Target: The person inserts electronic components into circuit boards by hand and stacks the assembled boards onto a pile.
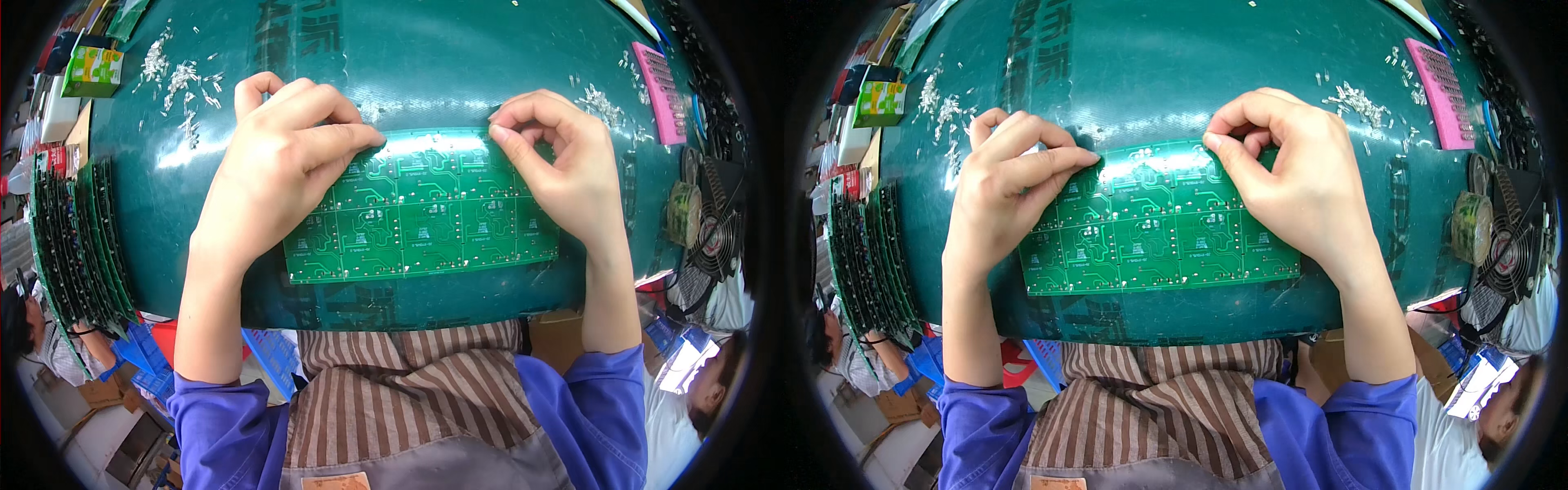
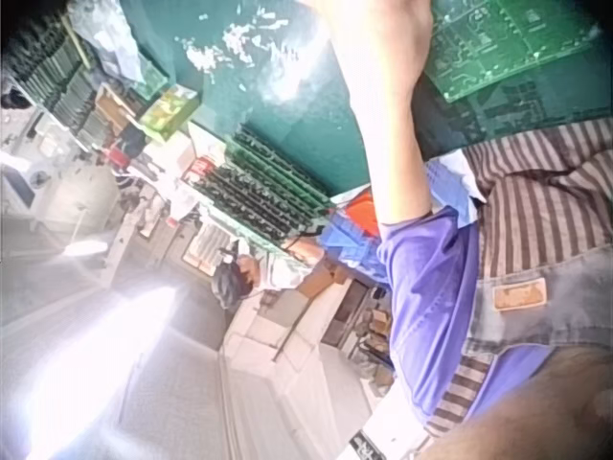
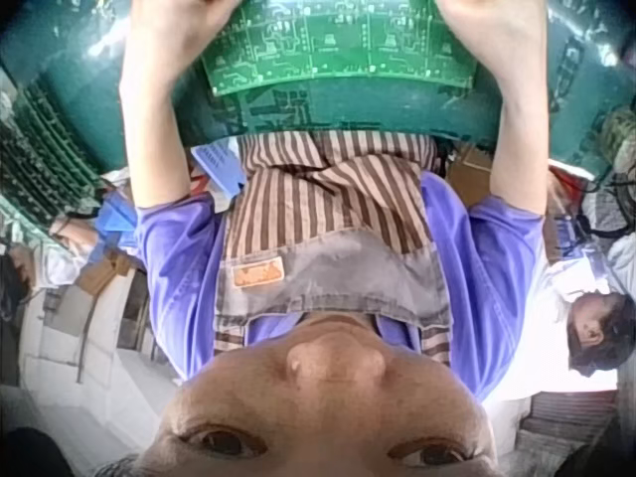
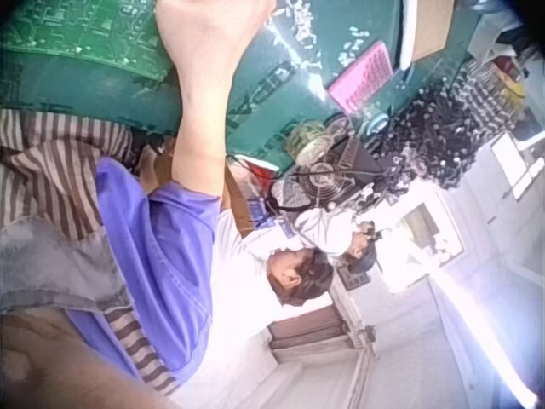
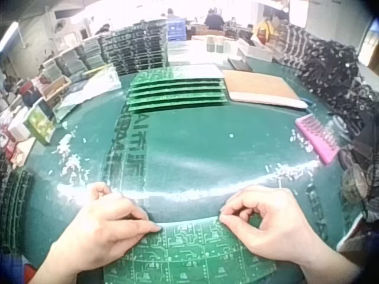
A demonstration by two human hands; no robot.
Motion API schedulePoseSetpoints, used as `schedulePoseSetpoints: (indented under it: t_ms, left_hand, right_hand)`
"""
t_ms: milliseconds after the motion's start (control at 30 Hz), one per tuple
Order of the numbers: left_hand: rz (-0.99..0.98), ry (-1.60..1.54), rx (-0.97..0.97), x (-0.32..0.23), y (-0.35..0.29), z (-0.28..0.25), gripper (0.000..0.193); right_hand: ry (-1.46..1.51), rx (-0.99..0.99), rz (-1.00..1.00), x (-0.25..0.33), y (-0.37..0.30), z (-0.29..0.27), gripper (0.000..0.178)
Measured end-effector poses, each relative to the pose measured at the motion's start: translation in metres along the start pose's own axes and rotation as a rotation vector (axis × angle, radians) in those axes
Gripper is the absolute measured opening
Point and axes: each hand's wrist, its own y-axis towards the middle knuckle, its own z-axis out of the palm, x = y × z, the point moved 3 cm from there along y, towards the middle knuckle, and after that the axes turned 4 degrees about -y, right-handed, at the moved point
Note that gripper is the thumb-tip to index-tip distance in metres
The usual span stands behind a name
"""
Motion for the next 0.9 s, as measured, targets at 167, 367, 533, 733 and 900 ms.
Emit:
schedulePoseSetpoints:
  t_ms: [167,367,533,733,900]
  left_hand:
    - [-0.050,-0.058,-0.022,0.004,-0.003,0.003,0.019]
    - [-0.099,-0.065,-0.062,0.004,-0.005,0.003,0.020]
    - [-0.174,-0.089,-0.080,0.011,-0.008,-0.014,0.019]
    - [-0.706,-0.048,-0.265,0.056,-0.037,-0.049,0.016]
    - [-0.861,-0.069,-0.278,0.069,-0.057,-0.049,0.021]
  right_hand:
    - [0.035,-0.003,-0.002,-0.002,0.000,-0.001,0.006]
    - [0.061,0.018,0.020,-0.003,0.000,-0.003,0.006]
    - [0.095,0.006,0.012,-0.003,0.001,-0.001,0.007]
    - [0.093,-0.013,0.015,-0.001,-0.002,0.001,0.006]
    - [0.027,0.006,0.000,0.002,-0.005,-0.005,0.007]
